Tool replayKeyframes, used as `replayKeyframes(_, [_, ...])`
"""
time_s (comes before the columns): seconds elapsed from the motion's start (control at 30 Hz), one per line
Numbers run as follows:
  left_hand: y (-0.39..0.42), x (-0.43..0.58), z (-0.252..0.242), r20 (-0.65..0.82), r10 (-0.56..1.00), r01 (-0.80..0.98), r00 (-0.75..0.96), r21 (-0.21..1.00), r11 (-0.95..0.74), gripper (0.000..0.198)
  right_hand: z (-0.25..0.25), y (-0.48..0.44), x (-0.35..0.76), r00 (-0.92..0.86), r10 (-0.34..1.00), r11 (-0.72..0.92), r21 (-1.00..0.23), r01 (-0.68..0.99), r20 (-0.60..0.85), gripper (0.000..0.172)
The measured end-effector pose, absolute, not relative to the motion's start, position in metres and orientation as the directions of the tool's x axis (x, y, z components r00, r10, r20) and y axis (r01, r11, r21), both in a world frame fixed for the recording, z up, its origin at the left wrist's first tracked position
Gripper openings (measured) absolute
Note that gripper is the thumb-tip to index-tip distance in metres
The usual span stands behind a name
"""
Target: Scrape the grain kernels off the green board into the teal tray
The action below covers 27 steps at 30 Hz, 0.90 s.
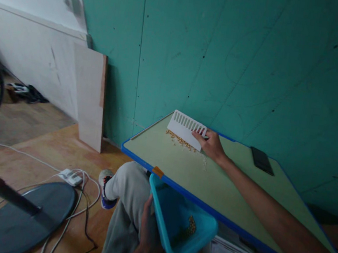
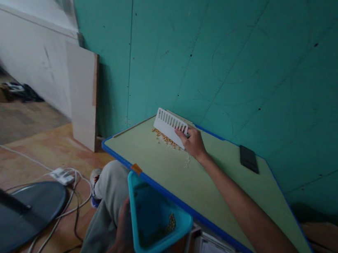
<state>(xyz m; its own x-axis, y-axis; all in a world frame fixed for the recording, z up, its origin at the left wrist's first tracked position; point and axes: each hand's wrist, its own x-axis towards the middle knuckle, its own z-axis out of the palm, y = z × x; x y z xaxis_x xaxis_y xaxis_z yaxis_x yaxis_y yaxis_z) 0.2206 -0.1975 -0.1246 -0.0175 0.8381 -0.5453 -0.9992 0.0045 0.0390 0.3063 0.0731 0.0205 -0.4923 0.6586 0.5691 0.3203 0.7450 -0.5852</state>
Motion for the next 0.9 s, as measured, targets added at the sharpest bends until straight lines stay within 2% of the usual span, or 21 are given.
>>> replayKeyframes(0.13, [-0.197,0.220,-0.121,-0.569,0.822,-0.999,-0.005,0.034,0.017,0.050,0.021,0.068,0.305,-0.522,0.644,0.754,-0.583,0.305,0.560,0.032])
replayKeyframes(0.5, [-0.197,0.219,-0.126,-0.537,0.843,-1.000,-0.029,0.011,-0.027,0.049,0.017,0.055,0.300,-0.553,0.669,0.706,-0.658,0.263,0.496,0.038])
replayKeyframes(0.77, [-0.195,0.220,-0.127,-0.561,0.828,-0.998,-0.031,0.058,0.003,0.046,0.015,0.043,0.302,-0.559,0.657,0.706,-0.672,0.223,0.506,0.038])
replayKeyframes(0.9, [-0.195,0.221,-0.131,-0.635,0.763,-0.993,-0.120,0.081,-0.089,0.031,0.012,0.031,0.306,-0.552,0.671,0.687,-0.695,0.212,0.495,0.040])
